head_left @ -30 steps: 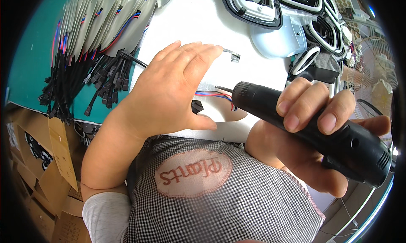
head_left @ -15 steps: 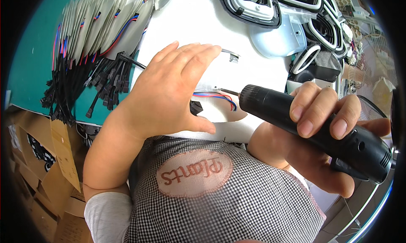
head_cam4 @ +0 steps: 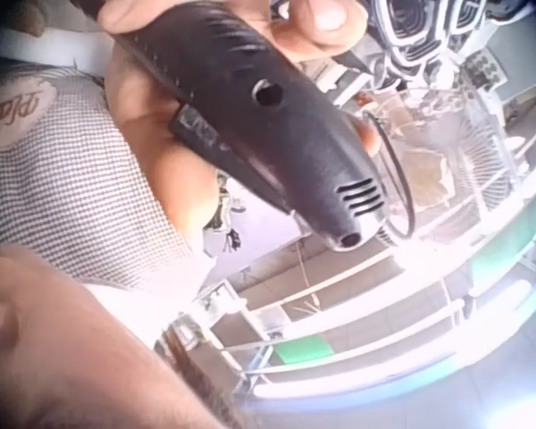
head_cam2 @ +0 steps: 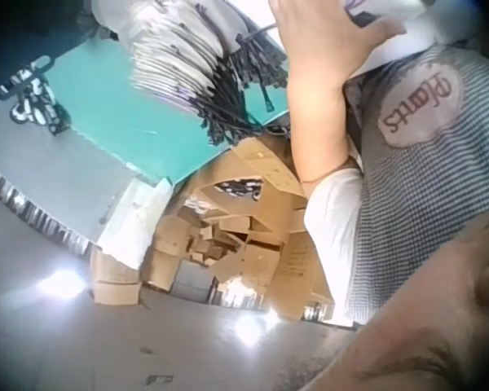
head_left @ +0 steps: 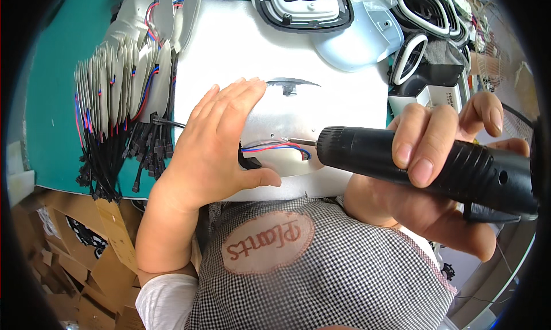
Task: The person assembles electronic and plastic parts by hand, securing a metal plate and wiring harness to a plastic housing with screws using an electric screwdriver.
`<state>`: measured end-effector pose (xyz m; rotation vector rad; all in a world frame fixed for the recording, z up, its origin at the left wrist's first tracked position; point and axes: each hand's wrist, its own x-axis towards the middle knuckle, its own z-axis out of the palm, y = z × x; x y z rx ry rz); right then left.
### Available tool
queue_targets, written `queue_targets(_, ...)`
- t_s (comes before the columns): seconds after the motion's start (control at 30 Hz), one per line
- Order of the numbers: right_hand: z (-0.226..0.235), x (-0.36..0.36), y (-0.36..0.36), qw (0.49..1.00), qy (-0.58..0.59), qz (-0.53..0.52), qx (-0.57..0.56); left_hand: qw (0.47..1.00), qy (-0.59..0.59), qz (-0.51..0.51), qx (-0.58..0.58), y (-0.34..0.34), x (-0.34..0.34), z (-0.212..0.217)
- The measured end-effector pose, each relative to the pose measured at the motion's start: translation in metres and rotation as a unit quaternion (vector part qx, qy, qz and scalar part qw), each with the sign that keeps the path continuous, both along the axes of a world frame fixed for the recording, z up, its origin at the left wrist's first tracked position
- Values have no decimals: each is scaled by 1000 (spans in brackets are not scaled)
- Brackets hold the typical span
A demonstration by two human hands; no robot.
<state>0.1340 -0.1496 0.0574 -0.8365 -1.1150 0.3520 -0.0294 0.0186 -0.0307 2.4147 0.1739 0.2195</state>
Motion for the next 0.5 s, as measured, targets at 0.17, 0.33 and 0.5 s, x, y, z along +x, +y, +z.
queue_targets(0.17,-1,9,-3,1000,15,9,0,1000,8,0,-20,-1,6,3)
queue_targets(0.33,-20,21,-3,998,45,30,45,1000,13,8,-22,-1,5,3)
queue_targets(0.5,-29,30,-8,991,70,63,94,1000,0,21,-13,-2,4,12)
